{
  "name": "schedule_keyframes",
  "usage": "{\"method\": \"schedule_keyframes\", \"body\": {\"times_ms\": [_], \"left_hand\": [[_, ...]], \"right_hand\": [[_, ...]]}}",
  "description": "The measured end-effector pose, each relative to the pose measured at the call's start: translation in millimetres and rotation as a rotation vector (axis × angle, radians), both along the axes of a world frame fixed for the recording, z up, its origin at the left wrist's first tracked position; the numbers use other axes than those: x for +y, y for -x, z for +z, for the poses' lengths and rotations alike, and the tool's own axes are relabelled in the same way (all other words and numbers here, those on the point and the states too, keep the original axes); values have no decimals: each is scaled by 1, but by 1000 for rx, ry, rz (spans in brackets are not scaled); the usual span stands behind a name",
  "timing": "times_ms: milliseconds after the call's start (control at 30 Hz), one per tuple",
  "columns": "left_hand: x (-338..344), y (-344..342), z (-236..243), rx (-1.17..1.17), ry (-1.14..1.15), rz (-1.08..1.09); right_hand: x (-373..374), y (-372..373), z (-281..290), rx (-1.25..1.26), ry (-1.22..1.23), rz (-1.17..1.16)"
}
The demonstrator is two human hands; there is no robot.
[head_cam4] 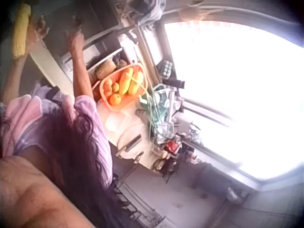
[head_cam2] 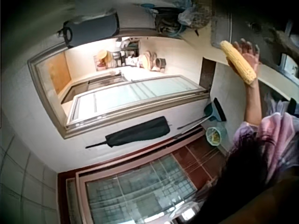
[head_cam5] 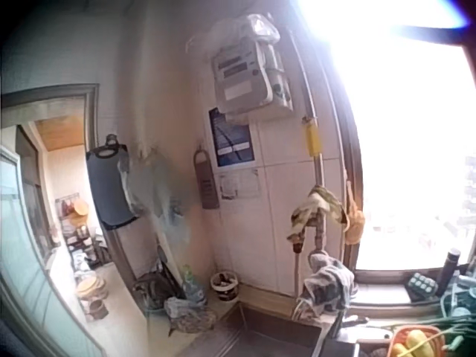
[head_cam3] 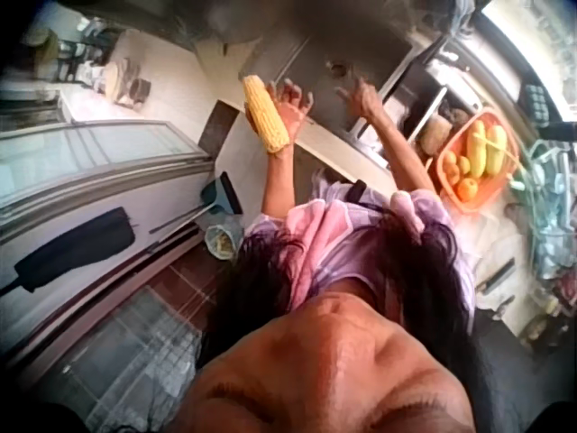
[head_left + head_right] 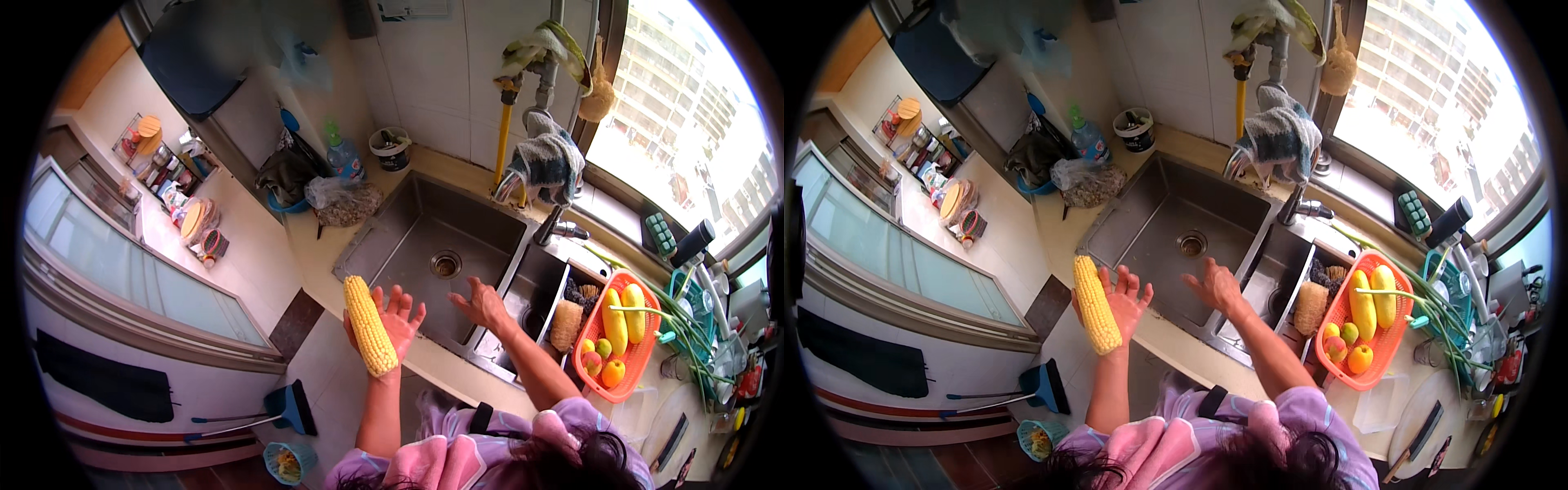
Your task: The person washes a cob of corn, cuts off one end using a large knife on a cutting board, and سپس uses their hands to remove the kernels from the cob into a small plastic container.
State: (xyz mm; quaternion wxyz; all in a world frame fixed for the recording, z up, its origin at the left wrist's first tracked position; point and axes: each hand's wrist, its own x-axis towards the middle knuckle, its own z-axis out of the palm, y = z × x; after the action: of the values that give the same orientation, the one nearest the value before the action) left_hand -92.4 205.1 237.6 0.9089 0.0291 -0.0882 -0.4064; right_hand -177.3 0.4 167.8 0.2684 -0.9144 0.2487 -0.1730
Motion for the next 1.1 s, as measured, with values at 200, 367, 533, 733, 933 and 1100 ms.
{"method": "schedule_keyframes", "body": {"times_ms": [200, 367, 533, 733, 933, 1100], "left_hand": [[-7, -2, -5, 24, -2, -40], [-42, 15, -2, 4, 39, -164], [-68, 22, -9, 12, 27, -272], [-79, 40, 10, 23, -28, -292], [-84, 57, 13, -236, -348, -223], [-77, 59, 9, -255, -368, -272]], "right_hand": [[-25, 13, 82, -68, -219, -165], [-28, 45, 62, 327, -138, 272], [-2, 67, 98, -157, -430, 145], [37, 78, 133, -526, -492, 51], [54, 66, 144, -653, -229, -44], [58, 64, 148, -479, -194, -173]]}}
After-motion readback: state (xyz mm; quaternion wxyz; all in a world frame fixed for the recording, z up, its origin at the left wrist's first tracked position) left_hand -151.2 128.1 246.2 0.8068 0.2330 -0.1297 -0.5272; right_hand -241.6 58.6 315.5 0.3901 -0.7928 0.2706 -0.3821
